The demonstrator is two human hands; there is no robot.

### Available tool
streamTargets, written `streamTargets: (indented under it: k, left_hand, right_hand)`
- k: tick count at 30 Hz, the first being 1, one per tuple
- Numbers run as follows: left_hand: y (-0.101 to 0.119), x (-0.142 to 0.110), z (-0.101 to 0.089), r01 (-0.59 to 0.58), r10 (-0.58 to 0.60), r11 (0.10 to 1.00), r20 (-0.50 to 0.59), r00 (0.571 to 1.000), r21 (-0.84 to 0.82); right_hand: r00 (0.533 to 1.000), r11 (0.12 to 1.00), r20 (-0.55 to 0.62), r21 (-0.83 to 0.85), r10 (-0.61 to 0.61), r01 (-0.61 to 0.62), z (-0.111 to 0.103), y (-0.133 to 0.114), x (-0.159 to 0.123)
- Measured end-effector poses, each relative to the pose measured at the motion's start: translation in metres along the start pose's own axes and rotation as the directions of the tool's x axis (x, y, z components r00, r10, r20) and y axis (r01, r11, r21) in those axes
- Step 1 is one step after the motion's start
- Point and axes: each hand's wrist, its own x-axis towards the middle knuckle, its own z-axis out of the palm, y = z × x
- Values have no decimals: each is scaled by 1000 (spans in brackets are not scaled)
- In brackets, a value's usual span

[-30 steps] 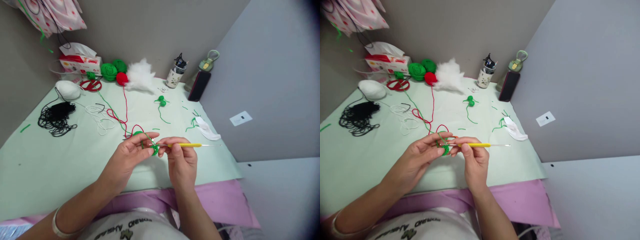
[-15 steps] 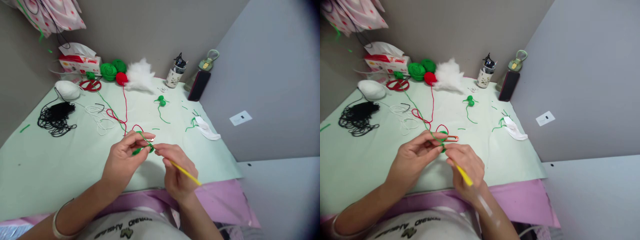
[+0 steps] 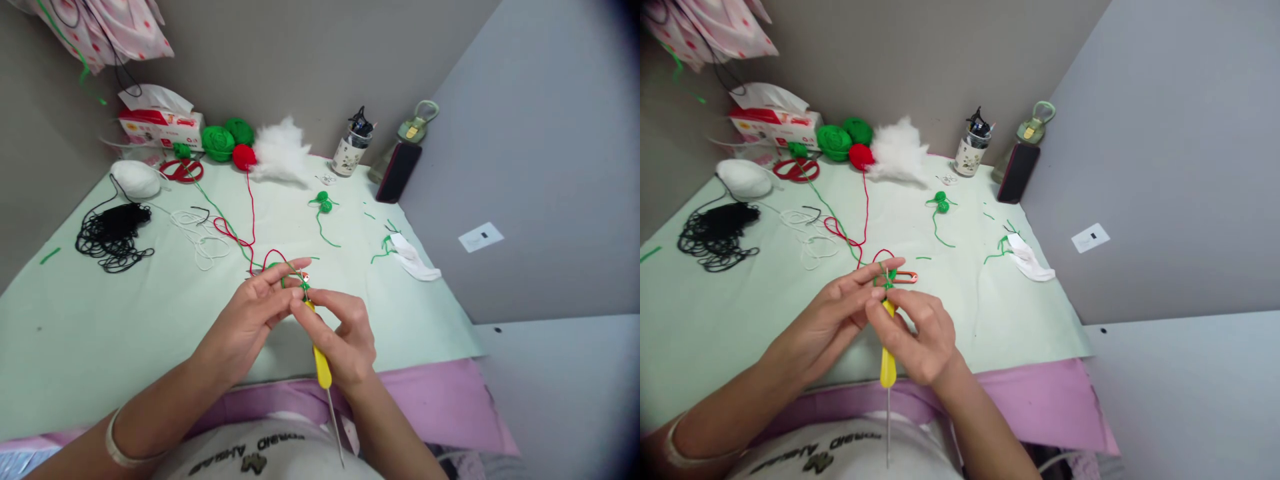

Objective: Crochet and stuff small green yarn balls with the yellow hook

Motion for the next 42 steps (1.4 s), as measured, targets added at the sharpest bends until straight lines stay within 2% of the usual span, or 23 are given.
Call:
streamTargets:
  k: [2, 4, 7, 9, 11, 14, 17, 20, 24, 27, 32, 36, 38, 40, 41, 42]
  left_hand:
    - [2, 2, -1, 39, -38, 999, 31, 999, -29]
    - [3, 3, -4, 16, -16, 1000, 24, 1000, -13]
    - [6, 2, -6, -103, 106, 987, -16, 994, 121]
    - [9, 1, -6, -188, 202, 953, -36, 979, 238]
    - [11, -1, -4, -232, 263, 918, -55, 963, 320]
    - [11, -3, -2, -243, 284, 899, -63, 957, 365]
    - [5, -3, -2, -215, 235, 910, -14, 972, 354]
    - [-1, -2, -4, -170, 166, 944, 37, 985, 281]
    - [-1, 0, -3, -141, 130, 975, 73, 989, 171]
    - [2, 0, -3, -59, 46, 991, 106, 993, 123]
    - [4, 1, -6, 40, -54, 993, 117, 992, 113]
    - [5, 2, -10, 72, -82, 995, 164, 983, 64]
    - [4, 3, -11, 73, -79, 996, 175, 981, 42]
    - [2, 2, -10, 43, -52, 997, 161, 986, 59]
    - [1, 1, -8, 12, -24, 996, 142, 990, 83]
    - [-1, 1, -6, -29, 15, 993, 115, 993, 112]
  right_hand:
    - [998, 991, -42, 125, 52, -47, 0, 0, 2]
    - [976, 932, -78, 323, 202, -167, -1, 0, 6]
    - [895, 747, -71, 581, 440, -322, -4, -3, 14]
    - [842, 629, -41, 685, 539, -369, -7, -5, 17]
    - [803, 549, -17, 738, 596, -392, -9, -7, 18]
    - [778, 466, 39, 782, 626, -414, -11, -7, 19]
    - [776, 400, 123, 801, 619, -446, -8, -4, 19]
    - [780, 391, 158, 795, 605, -464, -3, -2, 18]
    - [787, 406, 143, 793, 600, -454, -1, -1, 16]
    - [785, 384, 149, 808, 601, -447, -3, -2, 17]
    - [704, 255, 180, 847, 687, -466, -7, 1, 20]
    - [635, 159, 235, 852, 736, -499, -10, 5, 22]
    - [620, 119, 262, 856, 739, -503, -10, 6, 22]
    - [641, 124, 272, 856, 718, -502, -8, 5, 22]
    - [668, 165, 258, 850, 698, -500, -7, 4, 20]
    - [706, 246, 224, 832, 672, -498, -5, 2, 18]
